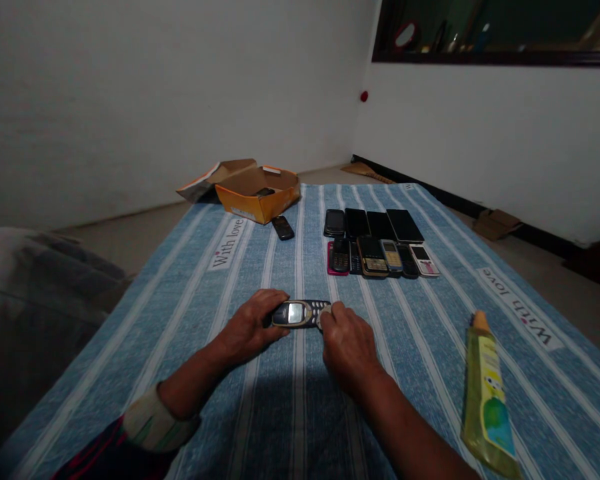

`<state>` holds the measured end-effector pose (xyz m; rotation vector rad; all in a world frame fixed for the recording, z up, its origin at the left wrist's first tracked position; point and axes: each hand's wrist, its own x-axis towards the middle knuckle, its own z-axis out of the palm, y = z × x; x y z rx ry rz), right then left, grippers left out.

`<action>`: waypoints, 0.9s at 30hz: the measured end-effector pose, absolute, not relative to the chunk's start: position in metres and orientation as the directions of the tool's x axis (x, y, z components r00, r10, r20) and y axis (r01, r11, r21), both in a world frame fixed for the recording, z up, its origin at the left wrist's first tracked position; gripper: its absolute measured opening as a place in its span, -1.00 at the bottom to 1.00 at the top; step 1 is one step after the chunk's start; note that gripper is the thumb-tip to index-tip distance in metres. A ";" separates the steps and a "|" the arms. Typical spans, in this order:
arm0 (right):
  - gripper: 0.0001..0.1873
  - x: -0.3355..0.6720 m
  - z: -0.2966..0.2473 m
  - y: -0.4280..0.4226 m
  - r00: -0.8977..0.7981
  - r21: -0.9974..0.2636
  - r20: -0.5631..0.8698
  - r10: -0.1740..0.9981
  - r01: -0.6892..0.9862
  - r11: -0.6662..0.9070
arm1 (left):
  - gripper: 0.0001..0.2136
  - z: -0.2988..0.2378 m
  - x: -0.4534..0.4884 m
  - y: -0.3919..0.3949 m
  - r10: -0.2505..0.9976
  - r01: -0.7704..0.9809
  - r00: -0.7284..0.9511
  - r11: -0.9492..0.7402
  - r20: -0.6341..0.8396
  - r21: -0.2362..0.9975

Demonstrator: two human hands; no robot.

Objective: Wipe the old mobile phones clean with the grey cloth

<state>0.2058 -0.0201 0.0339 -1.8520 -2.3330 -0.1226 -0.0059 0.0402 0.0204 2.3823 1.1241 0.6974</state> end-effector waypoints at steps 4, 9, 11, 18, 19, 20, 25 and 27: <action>-0.76 0.202 0.044 -0.013 -0.223 -0.050 0.090 0.971 0.972 0.228 | -0.76 0.021 -0.006 0.042 0.791 0.587 0.562 -0.587 0.241 0.557; -0.75 0.195 0.053 0.003 -0.210 -0.060 0.042 0.977 0.975 0.213 | -0.75 0.023 -0.007 0.042 0.790 0.575 0.562 -0.585 0.243 0.572; -0.75 0.192 0.056 0.006 -0.202 -0.060 0.036 0.979 0.977 0.204 | -0.73 0.023 -0.007 0.043 0.787 0.570 0.563 -0.590 0.252 0.572; -0.73 0.185 0.058 -0.010 -0.258 -0.075 -0.018 0.966 0.964 0.256 | -0.68 0.020 -0.008 0.043 0.799 0.573 0.545 -0.576 0.254 0.583; -0.74 0.184 0.058 -0.011 -0.266 -0.077 -0.018 0.964 0.961 0.264 | -0.69 0.020 -0.008 0.044 0.797 0.568 0.550 -0.576 0.250 0.588; -0.74 0.182 0.058 -0.010 -0.273 -0.076 -0.012 0.962 0.959 0.272 | -0.69 0.020 -0.008 0.044 0.796 0.565 0.552 -0.575 0.247 0.592; -0.76 0.177 0.058 0.002 -0.293 -0.064 0.048 0.955 0.953 0.296 | -0.71 0.023 -0.008 0.044 0.805 0.567 0.547 -0.558 0.230 0.605; -0.76 0.177 0.056 0.002 -0.306 -0.062 0.063 0.950 0.949 0.310 | -0.71 0.025 -0.008 0.044 0.809 0.576 0.546 -0.550 0.216 0.605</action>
